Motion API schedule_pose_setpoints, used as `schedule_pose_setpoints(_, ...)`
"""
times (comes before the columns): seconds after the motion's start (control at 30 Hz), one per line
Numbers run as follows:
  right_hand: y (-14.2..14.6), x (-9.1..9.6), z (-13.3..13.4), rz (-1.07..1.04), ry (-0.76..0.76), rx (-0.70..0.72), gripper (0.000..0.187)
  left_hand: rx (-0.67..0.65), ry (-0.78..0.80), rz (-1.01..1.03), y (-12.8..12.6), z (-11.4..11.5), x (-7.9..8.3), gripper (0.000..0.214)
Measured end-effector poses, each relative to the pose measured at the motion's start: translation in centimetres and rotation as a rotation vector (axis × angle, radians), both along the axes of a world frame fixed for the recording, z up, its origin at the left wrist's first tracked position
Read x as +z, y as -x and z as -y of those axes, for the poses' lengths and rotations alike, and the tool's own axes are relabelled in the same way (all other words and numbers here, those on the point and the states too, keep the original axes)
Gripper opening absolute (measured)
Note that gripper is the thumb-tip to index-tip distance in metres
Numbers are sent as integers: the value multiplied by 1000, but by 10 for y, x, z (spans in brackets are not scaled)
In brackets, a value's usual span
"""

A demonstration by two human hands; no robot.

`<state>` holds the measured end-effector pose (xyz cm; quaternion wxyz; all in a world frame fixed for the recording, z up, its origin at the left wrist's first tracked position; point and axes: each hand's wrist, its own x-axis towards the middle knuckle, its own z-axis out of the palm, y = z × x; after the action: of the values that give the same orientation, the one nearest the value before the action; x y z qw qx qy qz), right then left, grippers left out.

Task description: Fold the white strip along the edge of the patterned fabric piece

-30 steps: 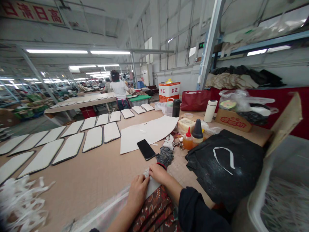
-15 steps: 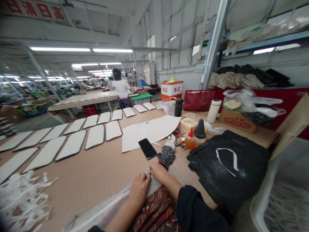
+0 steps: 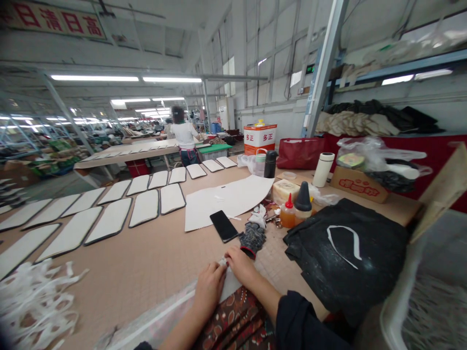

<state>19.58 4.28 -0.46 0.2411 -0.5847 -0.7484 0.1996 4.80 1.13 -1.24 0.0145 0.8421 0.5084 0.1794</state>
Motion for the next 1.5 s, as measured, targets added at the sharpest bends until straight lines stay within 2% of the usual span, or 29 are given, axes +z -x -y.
schedule_pose_setpoints(0.1, 0, -3, 8, -5, -32, 80, 24, 67, 129, 109, 5, -3, 3, 15)
schedule_pose_setpoints(0.2, 2, -3, 14, 46, -31, 121, 26, 58, 186, 118, 11, -3, 5, 14)
schedule_pose_setpoints(0.4, 6, 3, 33, 226, -162, 249, 22, -123, 43, -126, 18, 5, 8, 18)
schedule_pose_setpoints(0.53, 6, 7, 43, 332, -179, 321, 21, -170, 33, -195, 31, 8, 11, 16)
schedule_pose_setpoints(0.73, 6, 21, 49, 412, -153, 373, 26, -176, 95, -206, 75, 19, 16, 17)
schedule_pose_setpoints(0.87, 8, 23, 50, 434, -107, 366, 27, -136, 163, -223, 110, 34, 22, 18)
schedule_pose_setpoints(1.0, 5, 21, 50, 418, -101, 371, 31, -71, 279, -192, 146, 46, 29, 23)
schedule_pose_setpoints(1.13, 7, 28, 48, 467, -80, 373, 28, 24, 430, -65, 171, 47, 37, 20)
schedule_pose_setpoints(1.2, 20, 34, 46, 527, -59, 354, 22, 67, 478, -15, 174, 44, 40, 18)
schedule_pose_setpoints(1.3, 59, 37, 47, 541, -70, 357, 19, 105, 501, 1, 171, 40, 40, 16)
schedule_pose_setpoints(1.4, 103, 28, 54, 460, -146, 448, 16, 77, 429, -21, 168, 42, 37, 16)
schedule_pose_setpoints(1.5, 128, 13, 60, 441, -225, 483, 10, 45, 327, -44, 173, 49, 31, 17)
